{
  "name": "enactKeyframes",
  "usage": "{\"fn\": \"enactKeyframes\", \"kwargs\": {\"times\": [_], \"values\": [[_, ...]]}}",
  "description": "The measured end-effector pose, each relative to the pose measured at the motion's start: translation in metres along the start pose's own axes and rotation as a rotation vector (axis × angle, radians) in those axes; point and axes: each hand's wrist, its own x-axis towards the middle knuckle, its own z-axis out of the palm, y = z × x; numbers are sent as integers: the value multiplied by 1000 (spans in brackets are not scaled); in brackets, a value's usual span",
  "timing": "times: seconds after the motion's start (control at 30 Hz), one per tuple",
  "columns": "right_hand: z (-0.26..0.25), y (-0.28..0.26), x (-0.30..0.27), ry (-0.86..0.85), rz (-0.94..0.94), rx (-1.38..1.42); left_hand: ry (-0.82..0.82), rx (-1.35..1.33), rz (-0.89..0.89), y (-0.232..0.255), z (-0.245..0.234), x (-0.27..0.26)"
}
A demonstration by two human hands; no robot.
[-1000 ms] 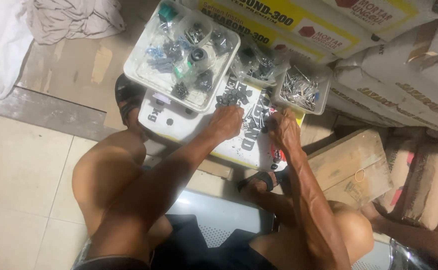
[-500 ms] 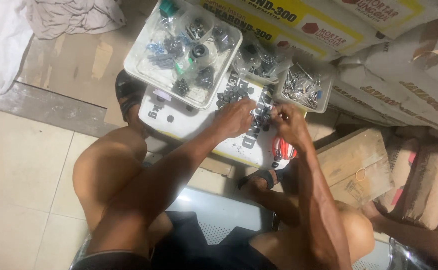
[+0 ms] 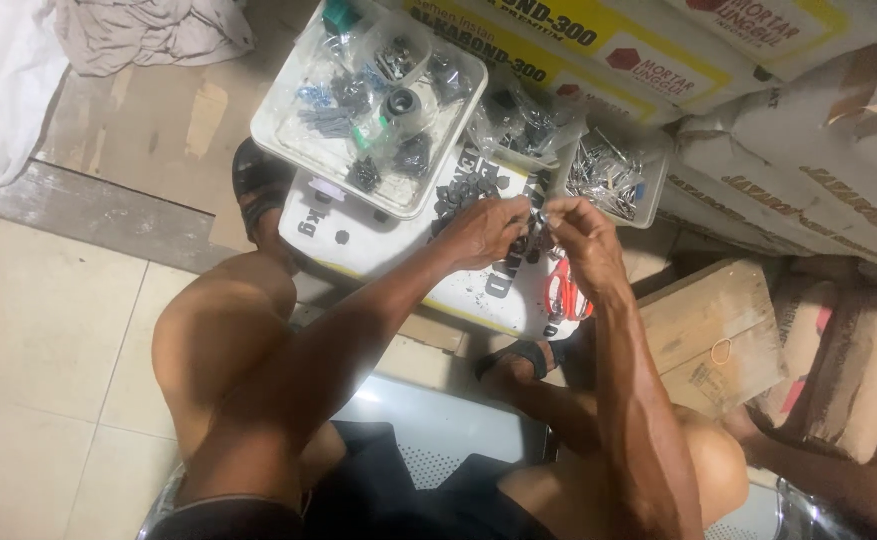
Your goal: Sorting and transferring small black hardware fasteners from a pile into a plastic storage tray.
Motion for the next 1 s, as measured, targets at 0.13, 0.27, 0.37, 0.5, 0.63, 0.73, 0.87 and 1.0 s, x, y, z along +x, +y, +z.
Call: {"fn": "enactKeyframes", "kwargs": {"times": [0.13, 0.27, 0.37, 0.5, 0.63, 0.73, 0.87, 1.0], "values": [[8, -16, -4, -23, -74, -176, 4, 37, 30, -13, 2, 1], [14, -19, -5, -54, -68, -257, -42, 147, 1, -2, -7, -4], [19, -19, -7, -93, -79, -293, -67, 208, -22, 13, -12, -15], [29, -22, -5, -110, -109, -341, -30, 157, -84, 10, -10, -28], [22, -27, -2, -34, -133, -327, 54, 123, -148, 23, -14, -12], [18, -19, -3, 9, -200, -332, 234, 102, -130, 38, -17, -9], [23, -11, -7, 114, -179, -430, 405, -14, -46, -1, 8, 10], [33, -1, -7, 123, -180, -527, 299, -40, -133, -12, 14, 12]]}}
